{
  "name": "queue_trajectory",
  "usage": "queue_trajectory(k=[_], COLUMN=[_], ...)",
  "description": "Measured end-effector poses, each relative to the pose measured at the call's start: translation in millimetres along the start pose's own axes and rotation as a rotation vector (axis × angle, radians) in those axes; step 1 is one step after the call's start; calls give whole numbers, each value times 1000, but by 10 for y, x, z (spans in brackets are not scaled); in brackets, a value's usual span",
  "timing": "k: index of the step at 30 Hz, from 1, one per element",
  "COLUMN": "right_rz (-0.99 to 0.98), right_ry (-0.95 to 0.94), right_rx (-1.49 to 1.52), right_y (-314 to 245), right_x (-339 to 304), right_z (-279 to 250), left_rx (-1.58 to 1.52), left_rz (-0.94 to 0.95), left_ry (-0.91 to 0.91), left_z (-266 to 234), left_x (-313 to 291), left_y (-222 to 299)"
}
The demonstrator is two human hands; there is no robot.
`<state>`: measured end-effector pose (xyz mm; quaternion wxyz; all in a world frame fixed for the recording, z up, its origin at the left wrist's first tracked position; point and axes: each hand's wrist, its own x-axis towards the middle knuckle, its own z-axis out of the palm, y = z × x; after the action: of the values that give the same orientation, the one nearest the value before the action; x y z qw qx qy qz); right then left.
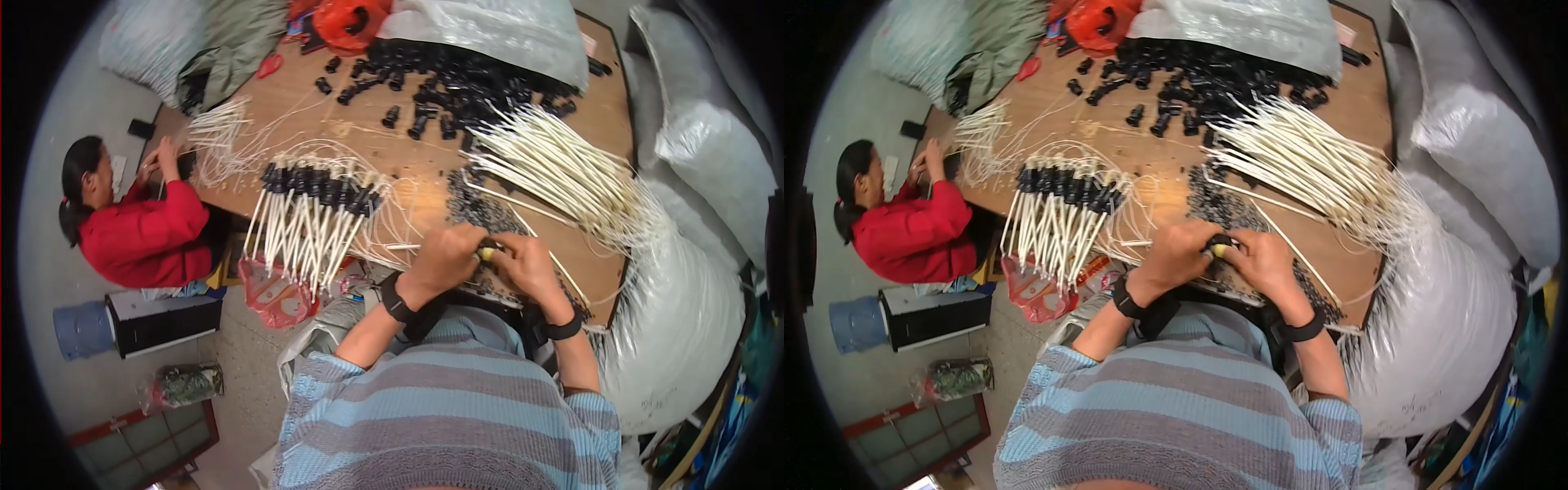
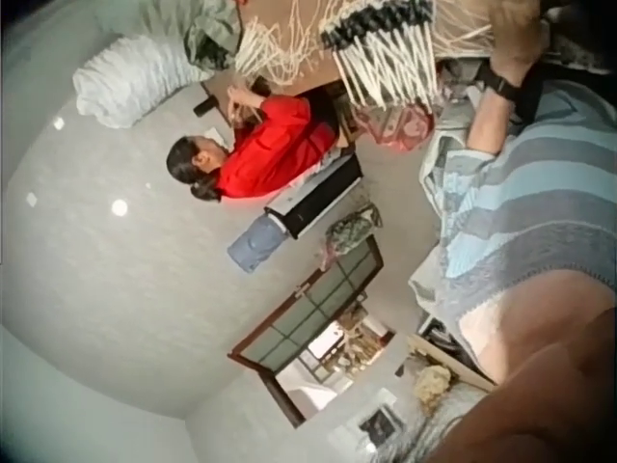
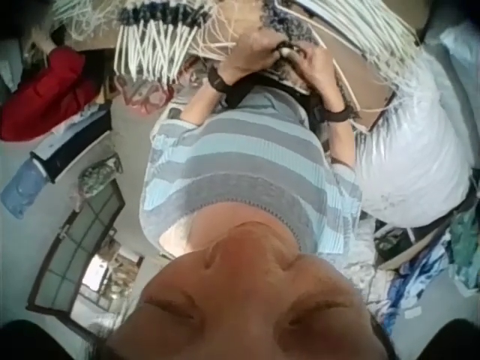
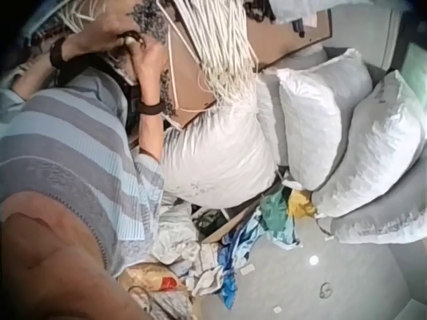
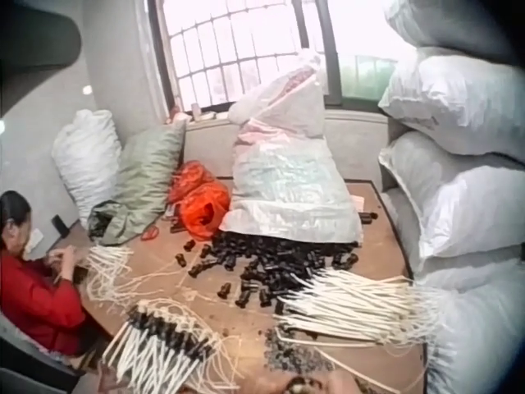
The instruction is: The person picks up a white tube and a black connector, fits them together by hand, and then slides a small metal ring over the joint. They repeat this process for each assembly, handling components from the piles on the workspace.
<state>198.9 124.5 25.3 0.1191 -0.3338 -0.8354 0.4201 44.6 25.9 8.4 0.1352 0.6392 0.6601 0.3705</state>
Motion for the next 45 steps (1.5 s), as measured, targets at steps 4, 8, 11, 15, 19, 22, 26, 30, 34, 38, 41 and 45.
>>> queue_trajectory(k=[4, 8, 11, 15, 19, 22, 26, 30, 34, 38, 41, 45], right_rz=[108, 108, -43, -413, -337, -347, -61, 140, 209, 391, 31, -111], right_ry=[-189, -114, 11, 496, 465, 194, 206, 266, 222, 155, 345, 253], right_rx=[179, 231, 225, -41, -99, -159, -78, -258, -614, -573, -419, -144], right_y=[24, -121, -262, -261, -121, -245, 147, 258, 484, 469, 424, 191], right_x=[99, 65, 95, 192, 286, 163, 52, -98, -306, -265, -176, -44], right_z=[38, 220, 303, 79, 109, 304, 237, -161, -343, -342, -348, -263], left_rx=[94, 167, 167, 410, 648, 857, 399, 102, 303, 308, 249, -69], left_rz=[32, 49, 79, 19, -254, -292, -209, -152, -355, -374, -402, -288], left_ry=[-48, 21, 214, 495, 648, 684, 418, 243, 222, 214, 234, 190], left_z=[-87, -200, -404, -1066, -1548, -1751, -1341, -726, -441, -427, -428, -452], left_x=[-78, -159, -171, -259, -321, -455, 11, 558, 897, 888, 753, 467], left_y=[18, -71, -157, -397, -925, -1116, -891, -1013, -1411, -1402, -1207, -936])
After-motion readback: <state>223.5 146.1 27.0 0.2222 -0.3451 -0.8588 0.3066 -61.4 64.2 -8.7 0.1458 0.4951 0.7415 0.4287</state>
